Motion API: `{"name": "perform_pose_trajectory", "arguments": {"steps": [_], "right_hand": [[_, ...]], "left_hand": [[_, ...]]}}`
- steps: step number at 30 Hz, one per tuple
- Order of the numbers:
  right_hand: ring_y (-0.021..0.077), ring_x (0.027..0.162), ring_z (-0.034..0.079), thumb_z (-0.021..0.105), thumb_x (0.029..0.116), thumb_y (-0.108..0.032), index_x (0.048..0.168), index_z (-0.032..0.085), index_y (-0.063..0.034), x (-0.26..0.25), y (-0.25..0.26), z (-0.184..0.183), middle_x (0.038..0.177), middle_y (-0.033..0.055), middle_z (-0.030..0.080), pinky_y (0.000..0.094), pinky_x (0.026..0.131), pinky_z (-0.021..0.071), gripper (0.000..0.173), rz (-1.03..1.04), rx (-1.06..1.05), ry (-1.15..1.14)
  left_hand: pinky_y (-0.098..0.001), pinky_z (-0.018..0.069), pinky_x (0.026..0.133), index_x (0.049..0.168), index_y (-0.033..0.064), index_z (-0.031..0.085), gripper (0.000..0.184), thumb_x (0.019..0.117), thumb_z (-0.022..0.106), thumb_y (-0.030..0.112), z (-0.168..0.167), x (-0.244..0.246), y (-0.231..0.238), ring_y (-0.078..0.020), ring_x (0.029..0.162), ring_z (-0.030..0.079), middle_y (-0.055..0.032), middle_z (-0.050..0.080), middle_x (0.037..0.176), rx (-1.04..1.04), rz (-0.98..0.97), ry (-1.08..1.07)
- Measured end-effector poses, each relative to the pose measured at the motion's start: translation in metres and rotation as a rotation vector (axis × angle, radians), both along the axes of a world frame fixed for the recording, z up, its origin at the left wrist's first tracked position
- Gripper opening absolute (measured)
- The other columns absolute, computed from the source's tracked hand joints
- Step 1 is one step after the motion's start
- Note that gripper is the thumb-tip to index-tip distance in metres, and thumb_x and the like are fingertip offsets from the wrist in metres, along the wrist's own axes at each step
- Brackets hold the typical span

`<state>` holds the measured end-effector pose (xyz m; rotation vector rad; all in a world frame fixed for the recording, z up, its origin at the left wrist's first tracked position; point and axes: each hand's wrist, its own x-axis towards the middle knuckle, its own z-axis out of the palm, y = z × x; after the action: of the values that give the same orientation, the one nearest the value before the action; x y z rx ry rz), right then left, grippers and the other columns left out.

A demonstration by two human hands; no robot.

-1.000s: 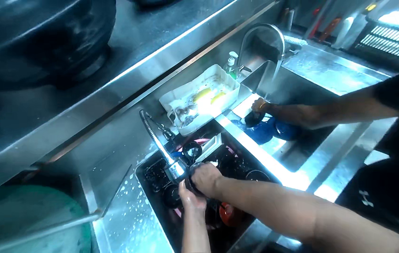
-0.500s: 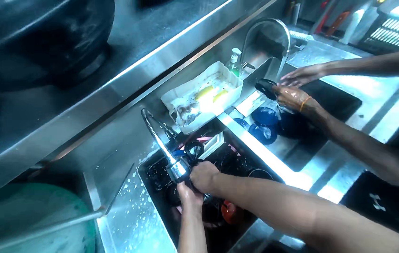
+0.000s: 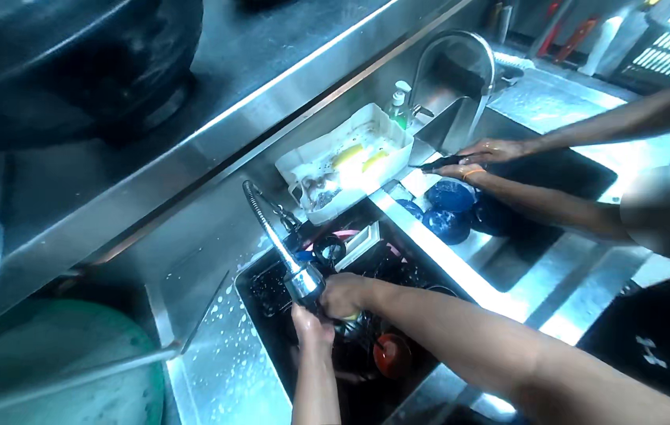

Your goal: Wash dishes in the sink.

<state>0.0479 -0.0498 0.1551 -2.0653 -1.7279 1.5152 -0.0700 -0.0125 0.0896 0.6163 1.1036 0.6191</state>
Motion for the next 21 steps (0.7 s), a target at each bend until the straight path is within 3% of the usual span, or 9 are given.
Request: {"name": "perform_pose_trajectory", "arguments": {"steps": [2,4,6,8,9,11,14,17,21], "right_hand": [[0.0475,0.111,0.063,0.066,0.0936,-0.024,0.106,0.068,0.0024,0.001,-0.005,-0.006,0.115,0.0258,0.067,0.0725,0.085,0.0494,0.029,0.033,-0.013,-0.179],[0.0403,0.128,0.055,0.060,0.0965,-0.021,0.118,0.066,0.0014,0.004,-0.015,-0.014,0.129,0.0212,0.063,0.0650,0.101,0.0458,0.031,-0.198,0.060,-0.107],[0.0256,0.118,0.063,0.046,0.1059,-0.021,0.122,0.064,0.0000,-0.002,-0.024,-0.023,0.122,0.0161,0.067,0.0482,0.101,0.0508,0.032,-0.745,0.200,0.333],[0.0211,0.121,0.062,0.050,0.1070,-0.032,0.140,0.057,-0.0067,-0.017,-0.028,-0.026,0.131,0.0131,0.064,0.0436,0.105,0.0505,0.042,-1.102,0.190,0.795],[0.0191,0.124,0.061,0.058,0.1033,-0.032,0.142,0.055,-0.0089,-0.023,-0.028,-0.031,0.134,0.0110,0.064,0.0424,0.107,0.0499,0.046,-1.110,0.199,0.879],[0.0164,0.117,0.065,0.070,0.0940,-0.023,0.135,0.058,-0.0078,-0.025,-0.025,-0.040,0.126,0.0086,0.068,0.0398,0.102,0.0544,0.046,-1.063,0.208,0.895],[0.0188,0.115,0.066,0.071,0.0916,-0.015,0.134,0.057,-0.0048,-0.021,-0.026,-0.039,0.125,0.0112,0.068,0.0408,0.099,0.0557,0.046,-1.072,0.162,0.956],[0.0220,0.101,0.070,0.067,0.0926,-0.007,0.130,0.057,-0.0022,-0.020,-0.033,-0.030,0.112,0.0141,0.071,0.0416,0.090,0.0595,0.039,-1.257,0.158,1.208],[0.0259,0.095,0.073,0.071,0.0953,-0.020,0.125,0.059,0.0015,-0.008,-0.045,-0.047,0.105,0.0175,0.073,0.0447,0.086,0.0615,0.038,-1.381,0.112,1.277]], "left_hand": [[-0.0532,0.0561,0.070,0.118,0.0119,0.061,0.047,0.1068,0.031,0.047,-0.002,0.005,-0.009,-0.0273,0.089,0.068,-0.0123,0.068,0.102,-0.034,0.033,0.020],[-0.0527,0.0560,0.070,0.122,0.0135,0.059,0.047,0.1068,0.031,0.048,-0.003,0.010,-0.014,-0.0271,0.091,0.068,-0.0120,0.068,0.104,-0.024,0.076,0.017],[-0.0514,0.0564,0.075,0.127,0.0102,0.059,0.045,0.1083,0.034,0.042,-0.006,0.013,-0.014,-0.0268,0.096,0.067,-0.0135,0.068,0.110,0.062,0.086,0.073],[-0.0494,0.0572,0.084,0.128,0.0043,0.062,0.043,0.1098,0.039,0.036,-0.014,0.013,-0.017,-0.0260,0.101,0.067,-0.0157,0.068,0.113,0.212,0.053,0.190],[-0.0474,0.0577,0.084,0.123,0.0024,0.066,0.043,0.1094,0.041,0.035,-0.017,0.013,-0.019,-0.0245,0.098,0.068,-0.0154,0.070,0.108,0.308,0.045,0.256],[-0.0449,0.0575,0.084,0.120,0.0015,0.067,0.048,0.1106,0.037,0.037,-0.017,0.012,-0.022,-0.0223,0.096,0.068,-0.0146,0.070,0.105,0.366,0.037,0.276],[-0.0460,0.0562,0.085,0.132,0.0106,0.057,0.057,0.1089,0.028,0.054,-0.006,0.004,-0.021,-0.0220,0.101,0.066,-0.0114,0.067,0.113,0.032,0.066,0.033],[-0.0531,0.0578,0.075,0.124,0.0151,0.060,0.062,0.1024,0.031,0.066,-0.006,-0.005,-0.012,-0.0278,0.094,0.069,-0.0125,0.069,0.106,-0.298,0.052,-0.150],[-0.0573,0.0557,0.086,0.133,0.0147,0.056,0.056,0.1051,0.035,0.058,-0.008,-0.006,-0.006,-0.0313,0.106,0.066,-0.0149,0.067,0.118,-0.368,0.059,-0.226]]}}
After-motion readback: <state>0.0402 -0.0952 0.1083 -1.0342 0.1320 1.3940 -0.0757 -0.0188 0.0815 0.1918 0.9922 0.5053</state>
